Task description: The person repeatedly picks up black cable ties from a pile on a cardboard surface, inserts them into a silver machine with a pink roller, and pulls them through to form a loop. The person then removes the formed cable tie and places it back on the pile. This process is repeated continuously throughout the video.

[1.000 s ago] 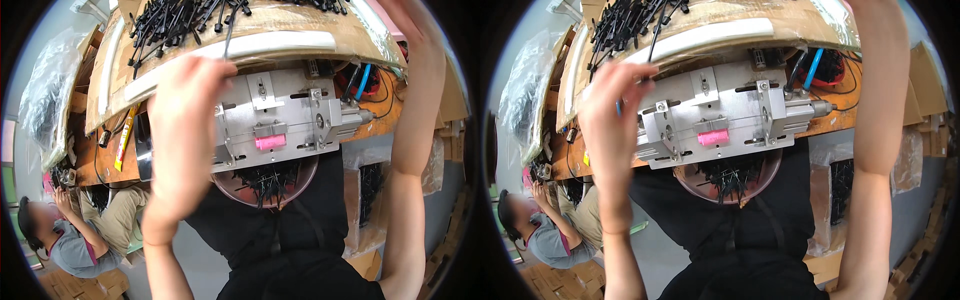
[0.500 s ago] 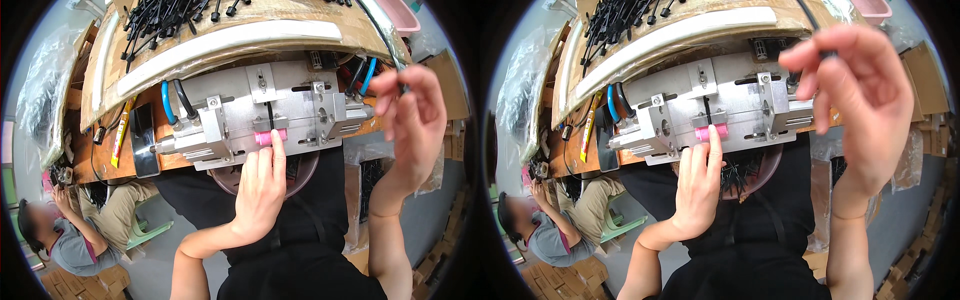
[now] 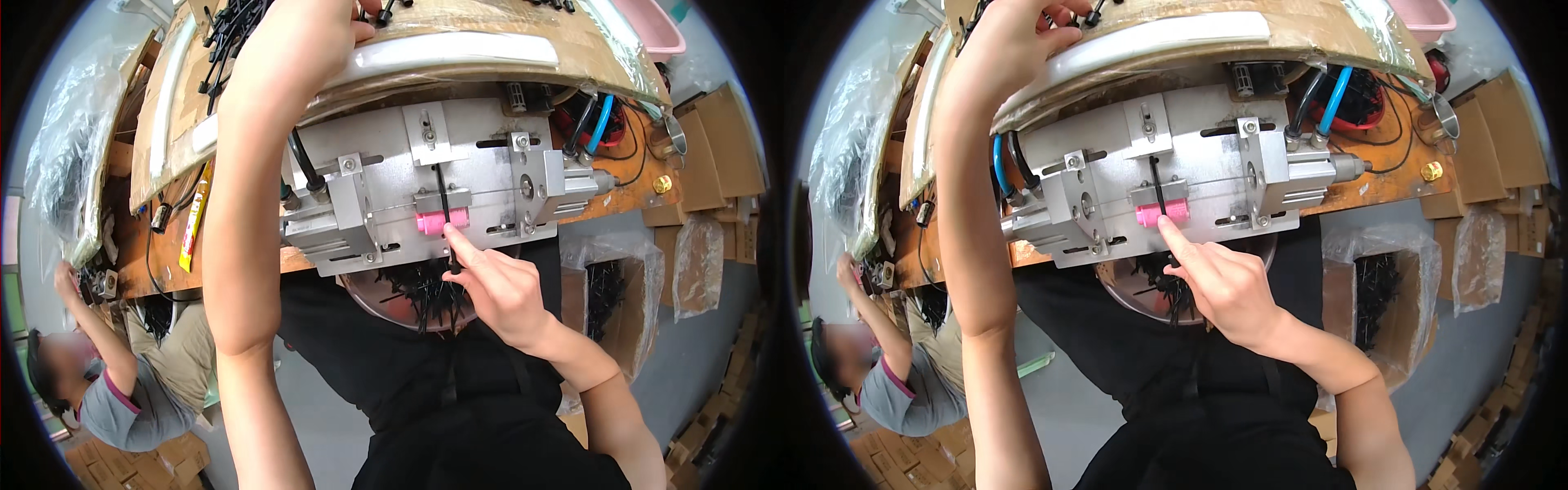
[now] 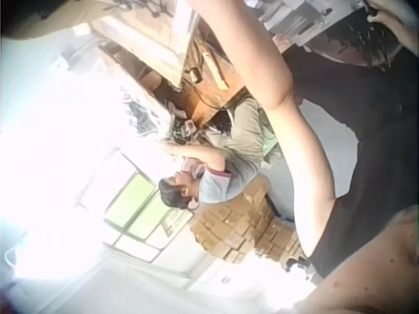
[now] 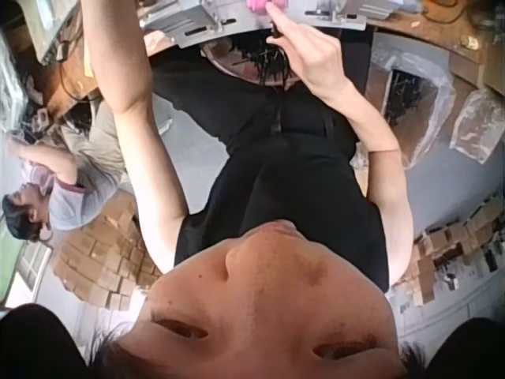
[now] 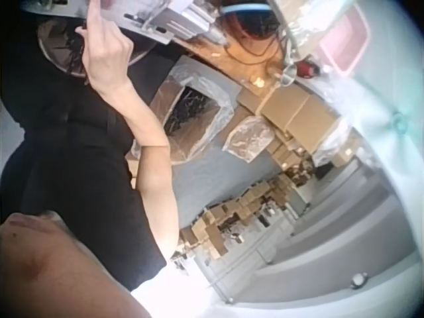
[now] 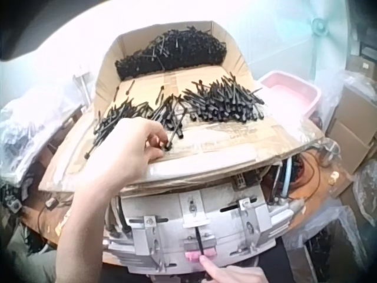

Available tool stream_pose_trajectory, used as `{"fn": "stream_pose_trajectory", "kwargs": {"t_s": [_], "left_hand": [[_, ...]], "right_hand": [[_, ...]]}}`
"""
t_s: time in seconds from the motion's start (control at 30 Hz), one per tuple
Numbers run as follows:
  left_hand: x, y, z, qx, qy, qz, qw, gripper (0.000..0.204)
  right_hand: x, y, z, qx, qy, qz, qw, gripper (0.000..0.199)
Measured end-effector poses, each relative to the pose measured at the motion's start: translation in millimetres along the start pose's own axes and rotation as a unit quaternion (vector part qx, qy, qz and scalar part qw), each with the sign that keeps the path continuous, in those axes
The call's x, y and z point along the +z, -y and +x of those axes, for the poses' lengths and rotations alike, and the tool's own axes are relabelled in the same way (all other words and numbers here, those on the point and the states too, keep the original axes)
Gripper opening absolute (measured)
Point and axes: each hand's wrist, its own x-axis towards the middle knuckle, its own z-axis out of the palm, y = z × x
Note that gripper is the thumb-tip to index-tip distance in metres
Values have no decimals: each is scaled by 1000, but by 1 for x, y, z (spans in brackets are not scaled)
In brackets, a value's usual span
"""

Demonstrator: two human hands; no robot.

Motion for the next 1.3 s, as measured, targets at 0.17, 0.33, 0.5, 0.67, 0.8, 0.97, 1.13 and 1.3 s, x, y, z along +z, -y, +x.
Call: {"fn": "stream_pose_trajectory", "kwargs": {"t_s": [0.17,0.33,0.5,0.67,0.8,0.97,1.13,1.3], "left_hand": [[-26,-18,-24,-15,13,-95,995,16],[15,-27,-107,42,-117,-31,992,42],[56,-74,-181,32,-17,1,999,63],[84,-80,-191,8,62,27,998,71],[85,-77,-185,20,61,13,998,74],[81,-75,-184,26,73,14,997,74],[79,-73,-184,7,72,0,997,75],[73,-70,-185,0,57,-24,998,69]], "right_hand": [[-11,4,8,-1,46,-11,999,60],[-60,9,92,-131,10,-127,983,45],[-70,-31,226,-236,44,-312,919,17],[-73,-38,255,-224,81,-113,965,15],[-118,8,186,8,23,-59,998,21],[-107,0,80,26,-60,81,995,31],[-70,3,15,94,-12,114,989,57],[-53,0,-5,124,-36,111,985,53]]}}
